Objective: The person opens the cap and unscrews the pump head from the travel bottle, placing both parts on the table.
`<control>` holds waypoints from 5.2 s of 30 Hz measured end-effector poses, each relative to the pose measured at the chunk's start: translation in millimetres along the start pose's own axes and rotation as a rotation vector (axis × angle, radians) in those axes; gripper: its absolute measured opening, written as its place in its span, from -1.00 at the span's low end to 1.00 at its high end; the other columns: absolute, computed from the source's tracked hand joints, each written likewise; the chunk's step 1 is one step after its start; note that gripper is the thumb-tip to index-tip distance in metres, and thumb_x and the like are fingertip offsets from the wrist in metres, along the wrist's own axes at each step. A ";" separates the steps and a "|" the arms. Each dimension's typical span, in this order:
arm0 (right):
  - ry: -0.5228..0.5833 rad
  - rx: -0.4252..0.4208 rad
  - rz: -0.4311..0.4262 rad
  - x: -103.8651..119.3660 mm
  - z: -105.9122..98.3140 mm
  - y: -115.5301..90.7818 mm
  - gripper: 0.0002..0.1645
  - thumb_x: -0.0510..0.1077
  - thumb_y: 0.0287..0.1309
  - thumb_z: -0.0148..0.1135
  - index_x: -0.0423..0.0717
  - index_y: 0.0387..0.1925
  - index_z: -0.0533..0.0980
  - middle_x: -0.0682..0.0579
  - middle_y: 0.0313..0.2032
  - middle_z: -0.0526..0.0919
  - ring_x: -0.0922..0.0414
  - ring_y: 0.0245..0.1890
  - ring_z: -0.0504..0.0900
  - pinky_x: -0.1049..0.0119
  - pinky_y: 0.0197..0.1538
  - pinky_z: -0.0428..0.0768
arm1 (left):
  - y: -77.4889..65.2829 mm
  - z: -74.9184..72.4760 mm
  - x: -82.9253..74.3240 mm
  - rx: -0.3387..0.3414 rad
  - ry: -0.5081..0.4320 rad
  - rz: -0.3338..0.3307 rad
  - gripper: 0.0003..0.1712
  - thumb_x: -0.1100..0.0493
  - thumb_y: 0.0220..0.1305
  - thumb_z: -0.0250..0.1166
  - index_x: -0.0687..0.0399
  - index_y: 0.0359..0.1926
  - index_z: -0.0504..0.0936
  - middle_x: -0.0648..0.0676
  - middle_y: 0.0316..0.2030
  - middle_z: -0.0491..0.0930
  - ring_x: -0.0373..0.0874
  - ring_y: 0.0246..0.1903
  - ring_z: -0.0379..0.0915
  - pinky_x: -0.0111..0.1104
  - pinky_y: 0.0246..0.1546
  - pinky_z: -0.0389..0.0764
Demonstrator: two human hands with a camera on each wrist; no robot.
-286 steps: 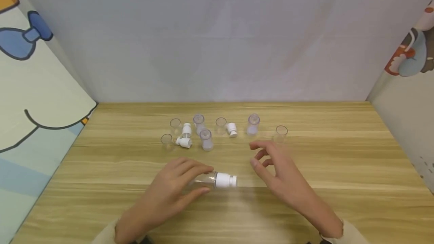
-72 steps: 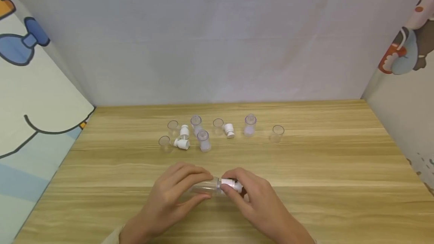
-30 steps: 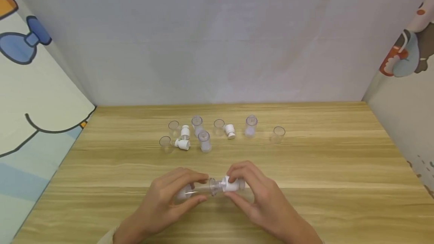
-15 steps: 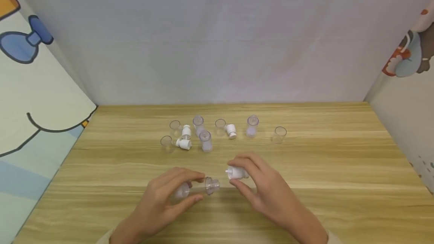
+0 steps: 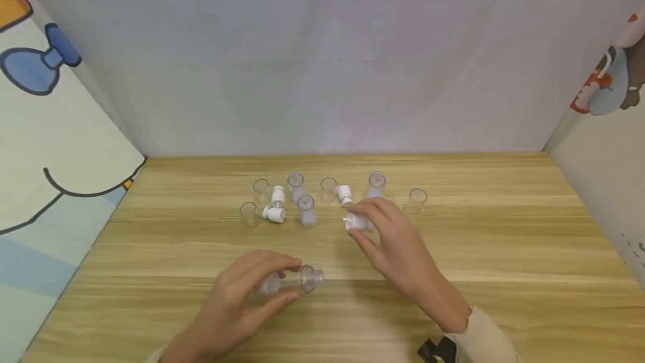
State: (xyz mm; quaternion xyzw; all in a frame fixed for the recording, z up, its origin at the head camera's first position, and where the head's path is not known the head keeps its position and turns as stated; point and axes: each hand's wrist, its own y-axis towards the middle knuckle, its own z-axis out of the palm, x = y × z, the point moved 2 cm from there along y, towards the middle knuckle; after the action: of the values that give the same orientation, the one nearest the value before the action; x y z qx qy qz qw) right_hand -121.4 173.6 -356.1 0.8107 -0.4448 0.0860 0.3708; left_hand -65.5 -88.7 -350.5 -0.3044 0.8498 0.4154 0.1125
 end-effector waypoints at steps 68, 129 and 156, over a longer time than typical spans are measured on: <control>-0.091 0.242 0.121 -32.9 55.8 28.1 -0.69 -0.34 0.20 0.43 -0.17 0.00 0.66 -0.09 -0.01 0.74 -0.09 0.00 0.65 0.01 0.12 0.67 | 0.1 -4.0 8.1 -0.002 0.019 -0.045 -0.57 0.01 0.34 0.46 -0.03 0.17 0.66 -0.11 0.04 0.74 -0.28 -0.11 0.63 -0.43 0.09 0.57; 0.241 0.121 0.111 9.6 -4.4 -95.2 -0.45 -0.48 0.17 0.39 0.05 0.11 0.59 0.15 0.01 0.73 0.31 -0.16 0.68 0.44 -0.12 0.67 | 65.9 78.7 39.1 0.133 -0.314 -0.446 -0.51 0.24 0.27 0.50 0.10 0.18 0.55 0.08 0.09 0.69 -0.07 0.12 0.66 -0.22 0.16 0.71; 0.263 0.153 0.124 8.5 -1.6 -96.5 -0.50 -0.46 0.24 0.34 0.05 0.11 0.59 0.18 -0.04 0.73 0.34 -0.20 0.65 0.45 -0.15 0.66 | 68.7 105.8 62.1 0.083 -0.272 -0.538 -0.53 0.33 0.26 0.48 0.19 0.15 0.54 0.17 0.07 0.68 0.01 0.05 0.68 -0.30 -0.03 0.79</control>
State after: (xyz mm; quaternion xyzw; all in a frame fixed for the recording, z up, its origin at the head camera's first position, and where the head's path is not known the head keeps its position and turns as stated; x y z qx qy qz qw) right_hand -40.3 200.8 -401.7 0.7893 -0.4338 0.2477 0.3571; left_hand -163.1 -0.8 -400.9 -0.4550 0.7322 0.3725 0.3437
